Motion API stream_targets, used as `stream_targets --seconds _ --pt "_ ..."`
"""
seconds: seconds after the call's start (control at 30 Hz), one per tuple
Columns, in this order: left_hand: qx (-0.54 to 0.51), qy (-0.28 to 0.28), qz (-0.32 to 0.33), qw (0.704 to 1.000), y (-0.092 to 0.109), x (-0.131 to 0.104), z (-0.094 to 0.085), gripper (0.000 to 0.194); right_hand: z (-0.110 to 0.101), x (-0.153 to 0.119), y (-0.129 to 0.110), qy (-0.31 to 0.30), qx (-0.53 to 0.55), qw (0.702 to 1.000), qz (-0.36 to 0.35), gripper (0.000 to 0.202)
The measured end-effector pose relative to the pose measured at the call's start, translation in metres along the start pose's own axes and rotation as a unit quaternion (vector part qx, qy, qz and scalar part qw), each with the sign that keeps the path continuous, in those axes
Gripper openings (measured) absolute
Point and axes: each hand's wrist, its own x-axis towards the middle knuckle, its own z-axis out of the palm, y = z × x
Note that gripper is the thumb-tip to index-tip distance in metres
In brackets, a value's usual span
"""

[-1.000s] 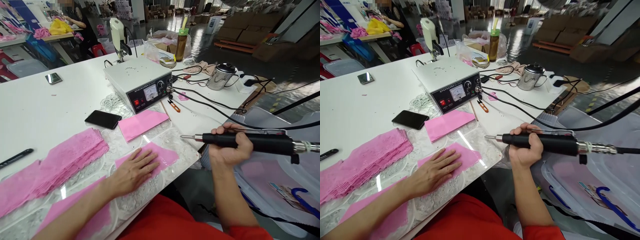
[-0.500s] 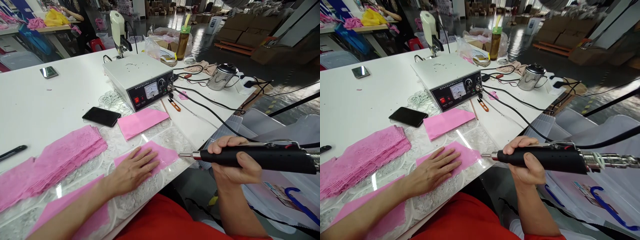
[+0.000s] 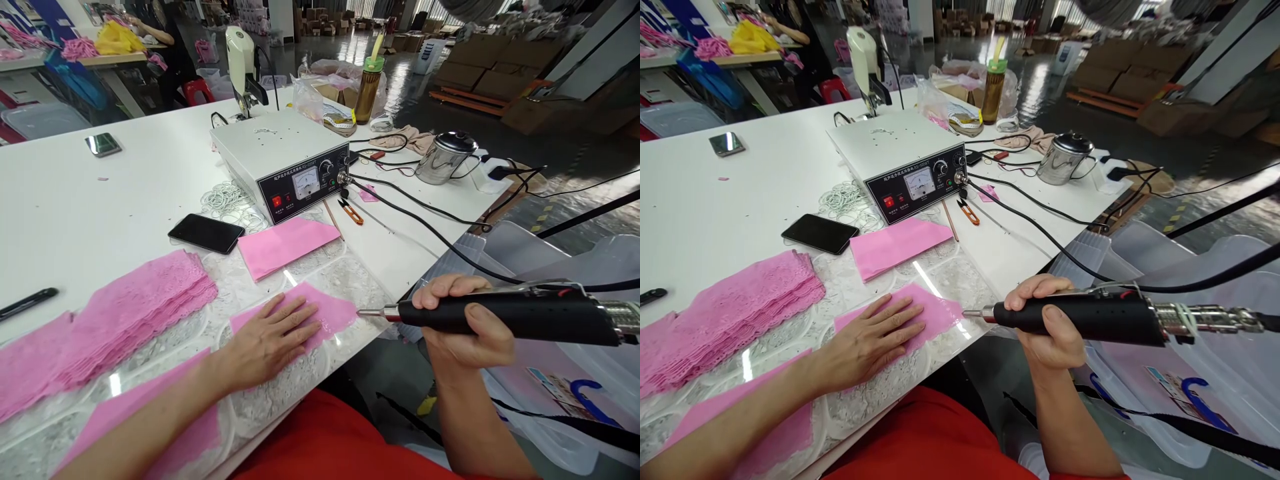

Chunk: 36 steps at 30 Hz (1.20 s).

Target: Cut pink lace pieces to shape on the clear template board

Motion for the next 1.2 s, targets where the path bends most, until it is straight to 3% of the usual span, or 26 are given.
stream_targets --seconds 0.33,0.57,0.7,0.8,0.97,1.2 --pt "-0.009 0.004 -0.004 1.000 0.000 -0.001 0.005 0.044 0.002 0.001 -0.001 0.025 -0.003 1.000 -0.004 0.014" --pt "-0.018 -0.005 -0.003 1.000 0.002 -0.001 0.008 0.042 0.007 0.004 -0.016 0.057 0.008 0.998 -0.004 0.018" --pt "-0.051 -0.012 -0.023 0.998 0.004 -0.001 0.001 0.045 0.014 -0.005 -0.024 0.072 -0.013 0.997 0.014 0.021" --pt "-0.069 -0.005 -0.061 0.996 0.002 -0.011 -0.011 0.043 0.020 -0.014 -0.024 0.034 -0.027 0.999 0.029 0.018" --pt "-0.082 -0.021 -0.148 0.985 -0.002 -0.047 -0.024 0.040 0.045 -0.033 -0.011 -0.044 0.022 0.994 0.095 0.015" --pt "-0.104 -0.021 -0.184 0.977 0.004 -0.072 -0.010 0.046 0.085 -0.066 0.007 -0.199 0.086 0.967 0.132 0.021"
